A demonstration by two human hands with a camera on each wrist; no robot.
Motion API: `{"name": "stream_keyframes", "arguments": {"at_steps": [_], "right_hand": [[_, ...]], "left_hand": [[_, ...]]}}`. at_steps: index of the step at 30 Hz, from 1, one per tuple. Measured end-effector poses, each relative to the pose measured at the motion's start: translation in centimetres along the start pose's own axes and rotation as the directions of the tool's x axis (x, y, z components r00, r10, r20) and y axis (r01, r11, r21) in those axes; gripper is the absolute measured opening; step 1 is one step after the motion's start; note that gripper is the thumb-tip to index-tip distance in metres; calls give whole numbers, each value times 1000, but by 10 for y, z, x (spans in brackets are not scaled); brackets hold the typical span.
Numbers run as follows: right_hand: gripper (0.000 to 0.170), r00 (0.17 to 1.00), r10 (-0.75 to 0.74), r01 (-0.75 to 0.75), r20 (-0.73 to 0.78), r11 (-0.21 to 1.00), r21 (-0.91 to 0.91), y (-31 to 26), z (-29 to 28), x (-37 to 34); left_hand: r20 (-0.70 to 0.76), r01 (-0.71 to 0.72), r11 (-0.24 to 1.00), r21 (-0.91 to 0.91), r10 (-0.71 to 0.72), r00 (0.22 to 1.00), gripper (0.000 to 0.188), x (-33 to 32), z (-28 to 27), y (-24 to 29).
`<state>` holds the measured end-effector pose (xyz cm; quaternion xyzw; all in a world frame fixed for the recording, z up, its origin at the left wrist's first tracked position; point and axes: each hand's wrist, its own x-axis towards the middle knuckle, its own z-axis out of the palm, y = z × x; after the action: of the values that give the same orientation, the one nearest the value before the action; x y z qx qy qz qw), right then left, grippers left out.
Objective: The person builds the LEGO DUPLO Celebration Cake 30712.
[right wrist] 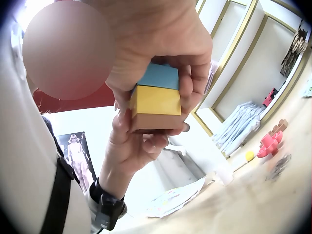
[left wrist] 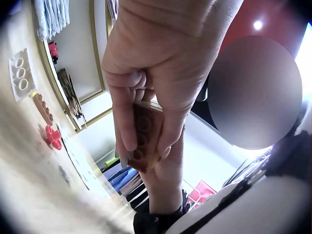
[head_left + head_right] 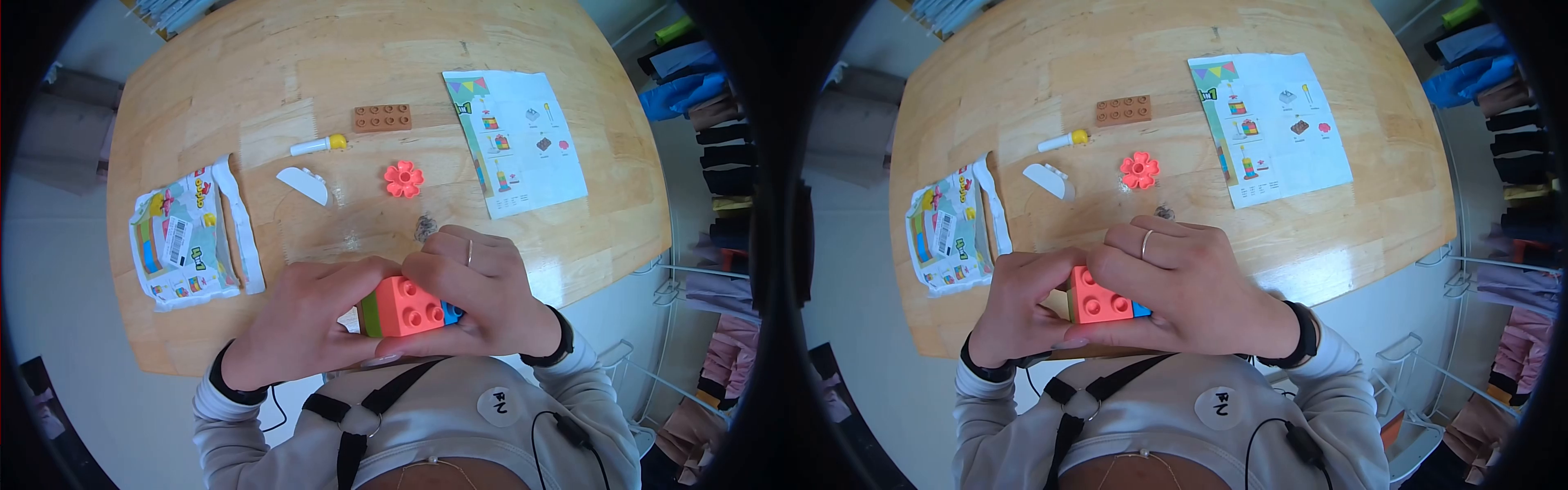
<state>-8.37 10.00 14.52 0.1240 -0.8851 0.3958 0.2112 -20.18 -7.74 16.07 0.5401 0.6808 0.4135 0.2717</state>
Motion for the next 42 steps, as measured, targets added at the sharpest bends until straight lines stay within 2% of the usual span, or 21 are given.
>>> {"name": "stream_keyframes", "arguments": {"at_steps": [6, 9, 10, 11, 12, 13, 15, 16, 19, 21, 22, 23, 25, 27, 28, 29, 31, 35, 39, 41, 42], "right_hand": [[44, 995, 95, -101, 44, 978, 185, 2, -15, -2], [42, 995, 54, -43, -80, 990, 133, 2, -8, -6], [41, 909, 334, -190, -251, 865, 464, 2, -3, -11], [42, 731, 615, -214, -296, 618, 757, 3, -1, -12], [44, 733, 635, -309, -243, 629, 713, 6, -9, -15], [44, 738, 629, -304, -242, 632, 713, 5, -9, -13], [46, 558, 829, -511, 42, 303, 804, 1, -4, -10], [47, 526, 838, -531, 145, 190, 825, -3, -2, -3], [49, 618, 746, -460, 249, 86, 884, 1, 5, 14], [51, 607, 767, -464, 211, 127, 877, 9, 8, 24], [52, 511, 831, -493, 220, 74, 867, 13, 7, 29], [53, 411, 883, -515, 227, 19, 857, 15, 7, 33], [49, 442, 876, -476, 196, 44, 879, 16, 13, 37], [45, 469, 868, -435, 163, 67, 898, 17, 15, 38], [43, 505, 843, -443, 183, 71, 894, 18, 13, 36], [42, 540, 817, -452, 204, 77, 889, 19, 13, 36], [42, 583, 792, -442, 180, 123, 889, 20, 14, 35], [41, 654, 717, -487, 242, 153, 860, 16, 13, 33], [44, 655, 742, -457, 143, 238, 857, 11, 21, 38], [37, 748, 640, -574, 177, 489, 657, 19, 16, 30], [37, 747, 641, -574, 176, 488, 658, 19, 13, 28]], "left_hand": [[53, -93, 990, 110, 88, 995, 47, -3, 2, -6], [-7, 15, 1000, -4, -15, 1000, 44, 0, 6, -1], [-109, 110, 990, -83, -119, 987, 42, 0, 8, -2], [-203, 193, 966, -169, -226, 953, 41, 1, 10, -5], [-239, 119, 992, 35, -108, 965, 43, -2, 8, -13], [-246, 119, 992, 39, -106, 963, 43, 0, 12, -19], [-445, -18, 998, -65, -13, 895, 47, 4, 18, -28], [-381, -2, 1000, 27, 12, 925, 48, 4, 15, -27], [-357, -22, 1000, -8, 17, 934, 49, 14, 21, -23], [-315, 9, 991, -136, -52, 948, 58, 13, 25, -17], [-216, 15, 868, -497, -140, 966, 63, 12, 25, -14], [-90, 44, 620, -783, -182, 979, 68, 11, 24, -13], [-69, 14, 589, -808, -119, 990, 68, 10, 19, -18], [-91, 37, 311, -950, -390, 916, 60, 13, 9, -14], [-96, 27, 292, -956, -398, 912, 54, 15, 4, -15], [-99, 23, 294, -956, -395, 913, 54, 12, 6, -22], [-194, 3, 484, -875, -358, 913, 57, 10, 12, -40], [-184, -16, 406, -914, -380, 906, 63, 13, 12, -42], [17, 137, 332, -933, -341, 940, 70, 12, 6, -38], [42, 230, 493, -839, -363, 931, 72, 9, 5, -33], [44, 232, 493, -838, -362, 931, 72, 8, 8, -35]]}}
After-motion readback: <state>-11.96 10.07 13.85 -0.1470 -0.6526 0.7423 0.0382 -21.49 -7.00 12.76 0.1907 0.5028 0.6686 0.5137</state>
